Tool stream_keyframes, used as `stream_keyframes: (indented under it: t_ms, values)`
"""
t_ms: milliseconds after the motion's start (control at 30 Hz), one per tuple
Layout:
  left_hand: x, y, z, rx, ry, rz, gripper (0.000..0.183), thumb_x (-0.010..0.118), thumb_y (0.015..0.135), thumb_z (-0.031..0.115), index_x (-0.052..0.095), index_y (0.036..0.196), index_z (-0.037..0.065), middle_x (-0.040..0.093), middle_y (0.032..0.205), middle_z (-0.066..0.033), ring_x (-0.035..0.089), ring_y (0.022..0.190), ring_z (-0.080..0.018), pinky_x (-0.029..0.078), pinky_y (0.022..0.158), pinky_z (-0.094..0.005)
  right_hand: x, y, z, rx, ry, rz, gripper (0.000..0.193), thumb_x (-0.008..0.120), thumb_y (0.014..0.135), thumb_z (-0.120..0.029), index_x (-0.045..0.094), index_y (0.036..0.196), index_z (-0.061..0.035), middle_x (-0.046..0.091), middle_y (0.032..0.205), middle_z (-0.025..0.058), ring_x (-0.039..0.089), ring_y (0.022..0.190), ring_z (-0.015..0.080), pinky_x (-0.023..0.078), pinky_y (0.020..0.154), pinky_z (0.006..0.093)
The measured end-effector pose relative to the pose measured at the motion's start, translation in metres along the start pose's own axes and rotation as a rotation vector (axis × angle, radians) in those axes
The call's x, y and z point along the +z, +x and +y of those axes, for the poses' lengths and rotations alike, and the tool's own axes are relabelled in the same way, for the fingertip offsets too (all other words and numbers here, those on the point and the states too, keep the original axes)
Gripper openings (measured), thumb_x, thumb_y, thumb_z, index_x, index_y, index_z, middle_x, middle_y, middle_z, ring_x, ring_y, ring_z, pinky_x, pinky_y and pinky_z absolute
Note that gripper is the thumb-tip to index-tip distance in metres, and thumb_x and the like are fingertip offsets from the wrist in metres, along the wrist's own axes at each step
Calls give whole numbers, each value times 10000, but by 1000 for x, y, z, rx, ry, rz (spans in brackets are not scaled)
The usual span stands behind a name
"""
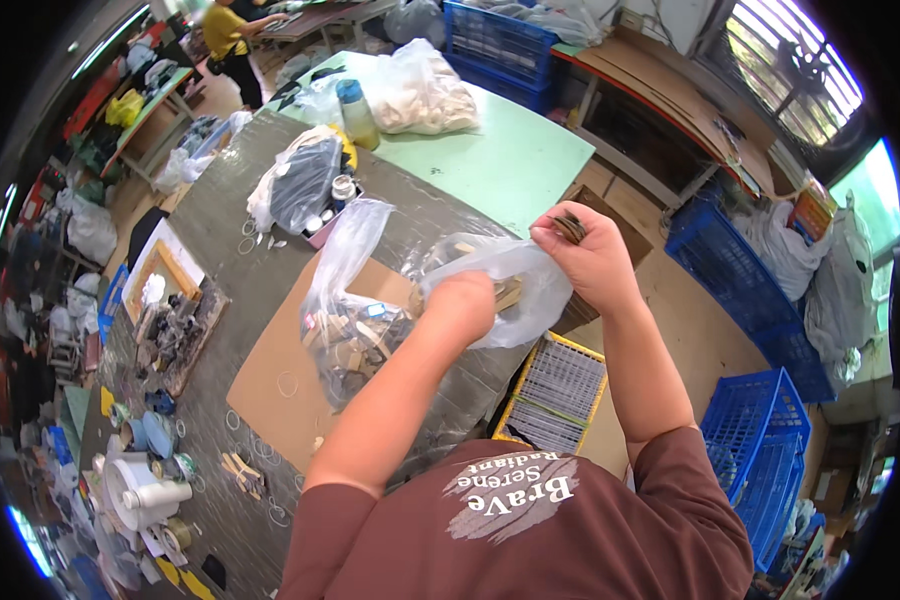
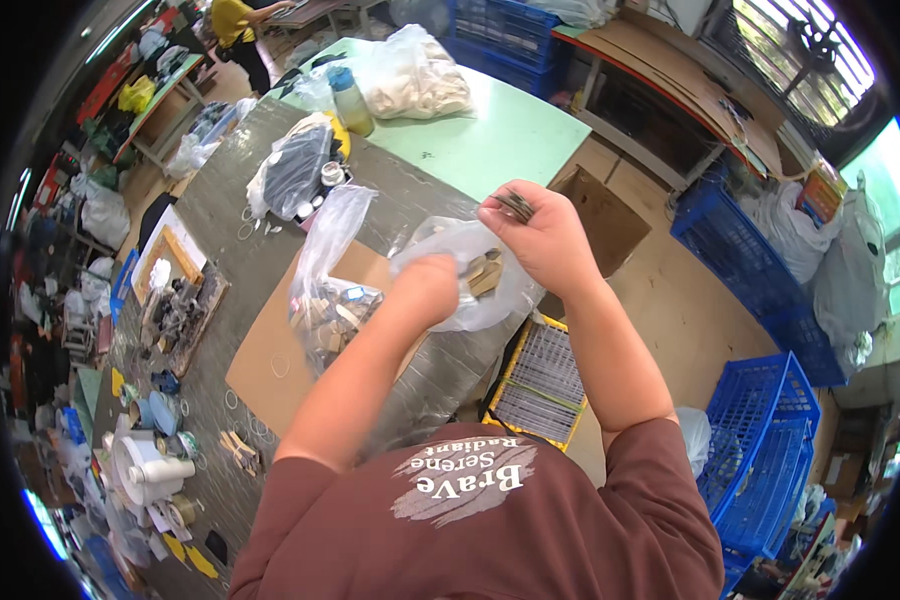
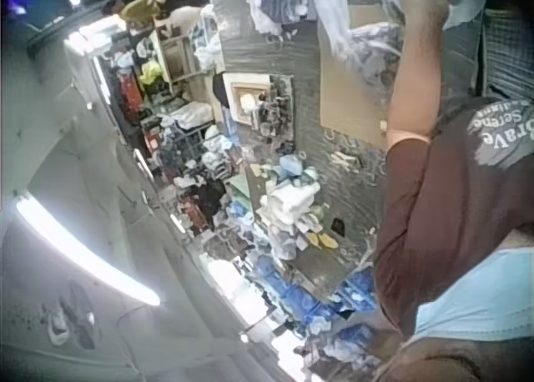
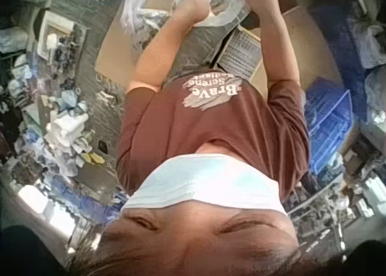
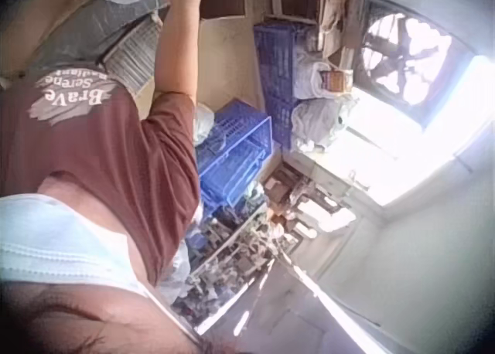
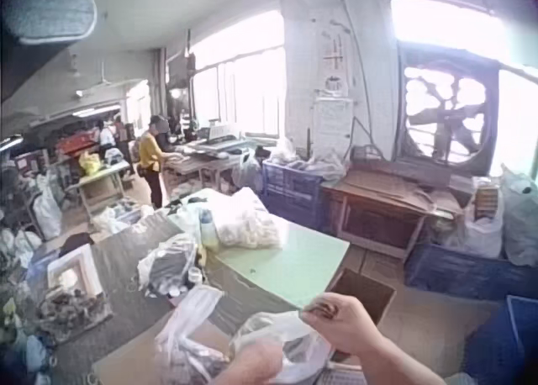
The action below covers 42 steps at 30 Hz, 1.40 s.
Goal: Gathering, counting, and bagging gray fabric shoe components and small wooden pieces.
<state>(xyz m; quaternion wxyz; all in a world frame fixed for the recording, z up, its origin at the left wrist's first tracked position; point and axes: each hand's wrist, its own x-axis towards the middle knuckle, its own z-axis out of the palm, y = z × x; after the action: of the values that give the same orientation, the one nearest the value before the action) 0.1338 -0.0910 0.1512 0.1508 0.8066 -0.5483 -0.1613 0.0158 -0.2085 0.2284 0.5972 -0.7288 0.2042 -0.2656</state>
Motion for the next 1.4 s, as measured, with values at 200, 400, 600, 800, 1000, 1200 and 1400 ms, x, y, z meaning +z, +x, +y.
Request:
stream_keyframes:
  t_ms: [200, 400, 600, 800, 1000, 1200, 1400]
  values:
    - [52, 26, 13, -116, -39, 245, 196, 451, 794, 93, 596, 873, -14, 607, 937, -224, 626, 789, -336, 500, 693, -421, -5, -8, 12, -136, -229, 186, 60, 571, 852, -46, 594, 876, 3, 584, 823, 24, 512, 766, 64, 417, 675, 205]
    - [50, -70, 9, 431, -478, 797, 144, 594, 738, 49, 580, 879, 26, 597, 864, -138, 586, 734, -305, 490, 628, -387, -26, -68, 17, -460, 275, 231, 181, 456, 925, -109, 579, 842, -6, 550, 859, 93, 470, 750, 126, 358, 583, 242]
    - [100, -202, -93, -589, -410, 1082, 216, 615, 766, 91, 504, 935, 14, 536, 896, -148, 513, 820, -313, 422, 736, -377, 51, -103, 51, 69, 41, -501, 65, 543, 828, -15, 550, 766, 5, 505, 679, 21, 444, 608, 101, 354, 548, 226]
    - [131, -276, -123, -1540, -258, 518, 897, 781, 621, 323, 287, 1287, -18, 420, 1230, -227, 423, 1136, -366, 371, 949, -418, 105, -101, 83, 468, 256, -615, 140, 555, 886, -135, 562, 799, -25, 425, 597, -65, 344, 531, 15, 269, 472, 176]
    - [142, -289, -168, -1374, -582, 983, 875, 782, 588, 197, 309, 1264, -95, 447, 1199, -278, 458, 1117, -344, 379, 950, -386, 128, -100, 85, 443, 219, -716, 142, 562, 884, -143, 566, 798, -31, 428, 593, -70, 346, 530, 18, 276, 479, 182]
    - [54, -357, -275, -1511, -510, 1225, 477, 823, 541, 196, 609, 888, -53, 646, 825, -151, 626, 659, -226, 498, 588, -359, 118, -92, 77, 473, 94, -623, 111, 581, 859, -115, 564, 789, -31, 449, 613, -61, 372, 554, 20, 306, 495, 192]
    - [106, -420, -336, -1401, -881, 940, 645, 831, 552, 184, 522, 1072, -38, 604, 987, -178, 599, 898, -277, 468, 794, -400, 147, -17, 49, 212, -143, -363, 153, 597, 821, -104, 583, 944, -14, 594, 866, 32, 531, 812, 98, 433, 739, 252]
